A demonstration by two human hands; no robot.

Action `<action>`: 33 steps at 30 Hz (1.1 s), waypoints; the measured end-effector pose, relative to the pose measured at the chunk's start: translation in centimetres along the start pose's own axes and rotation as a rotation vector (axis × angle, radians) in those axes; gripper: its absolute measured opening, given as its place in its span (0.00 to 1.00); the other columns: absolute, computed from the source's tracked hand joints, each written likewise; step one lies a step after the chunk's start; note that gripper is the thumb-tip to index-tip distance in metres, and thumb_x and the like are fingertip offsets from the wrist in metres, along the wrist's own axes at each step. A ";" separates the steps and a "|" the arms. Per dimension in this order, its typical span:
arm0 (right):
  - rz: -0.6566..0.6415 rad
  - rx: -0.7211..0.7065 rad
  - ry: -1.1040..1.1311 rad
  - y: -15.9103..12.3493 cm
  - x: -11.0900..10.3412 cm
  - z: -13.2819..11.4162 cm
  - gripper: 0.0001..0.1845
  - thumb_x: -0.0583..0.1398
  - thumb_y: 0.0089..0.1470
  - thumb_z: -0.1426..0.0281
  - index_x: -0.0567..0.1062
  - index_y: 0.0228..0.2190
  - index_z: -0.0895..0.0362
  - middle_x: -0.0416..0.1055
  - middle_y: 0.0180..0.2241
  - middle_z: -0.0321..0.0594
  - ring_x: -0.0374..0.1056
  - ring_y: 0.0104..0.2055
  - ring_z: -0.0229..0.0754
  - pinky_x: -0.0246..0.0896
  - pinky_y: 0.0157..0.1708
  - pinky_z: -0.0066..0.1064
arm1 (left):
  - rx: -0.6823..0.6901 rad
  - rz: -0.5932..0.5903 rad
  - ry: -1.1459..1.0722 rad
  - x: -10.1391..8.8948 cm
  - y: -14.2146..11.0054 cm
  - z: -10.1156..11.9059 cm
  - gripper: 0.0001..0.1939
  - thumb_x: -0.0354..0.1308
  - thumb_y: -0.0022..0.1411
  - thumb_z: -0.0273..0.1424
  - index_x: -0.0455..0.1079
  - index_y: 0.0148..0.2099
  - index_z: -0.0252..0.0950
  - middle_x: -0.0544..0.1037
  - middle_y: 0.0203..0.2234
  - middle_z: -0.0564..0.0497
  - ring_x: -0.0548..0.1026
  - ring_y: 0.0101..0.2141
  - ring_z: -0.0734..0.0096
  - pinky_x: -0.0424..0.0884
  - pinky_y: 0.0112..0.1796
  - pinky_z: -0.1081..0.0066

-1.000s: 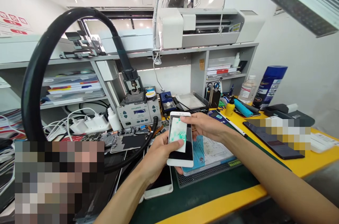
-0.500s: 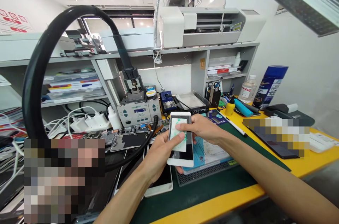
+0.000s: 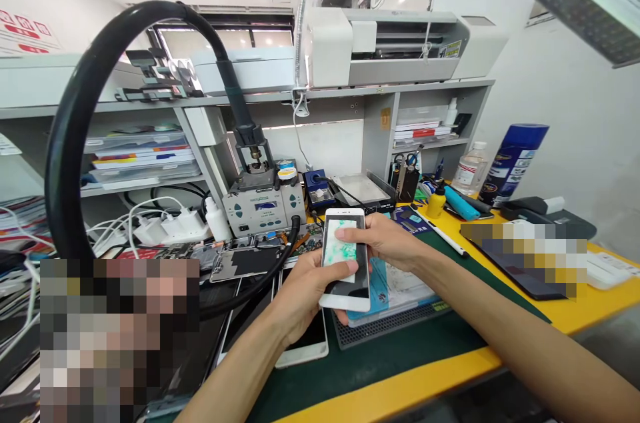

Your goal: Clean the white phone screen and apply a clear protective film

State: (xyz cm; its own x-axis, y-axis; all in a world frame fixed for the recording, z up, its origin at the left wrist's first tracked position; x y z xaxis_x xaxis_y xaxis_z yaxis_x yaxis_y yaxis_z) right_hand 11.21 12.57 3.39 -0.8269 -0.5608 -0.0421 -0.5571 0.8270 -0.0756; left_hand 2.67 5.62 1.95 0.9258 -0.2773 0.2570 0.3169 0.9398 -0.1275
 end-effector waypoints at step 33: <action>-0.187 0.017 0.108 -0.9 1.2 -1.1 0.16 0.71 0.43 0.64 0.79 0.31 0.64 0.76 0.28 0.42 0.70 0.26 0.38 0.64 0.25 0.28 | -0.032 -0.111 -0.155 0.1 -0.2 0.2 0.16 0.63 0.60 0.31 0.74 0.47 0.25 0.80 0.39 0.35 0.81 0.33 0.53 0.81 0.28 0.59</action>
State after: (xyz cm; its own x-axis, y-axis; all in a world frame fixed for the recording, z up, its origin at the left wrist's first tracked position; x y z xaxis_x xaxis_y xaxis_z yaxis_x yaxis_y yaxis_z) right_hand 10.70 11.19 4.49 -0.7132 -0.6962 0.0810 -0.7009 0.7076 -0.0892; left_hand 2.62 5.46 2.22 0.8426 -0.3430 0.4152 0.4243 0.8976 -0.1196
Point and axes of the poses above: each hand's wrist, its own y-axis towards the middle knuckle, its own x-axis out of the palm, z = x × y, the point moved 9 cm from there along y, towards the middle knuckle
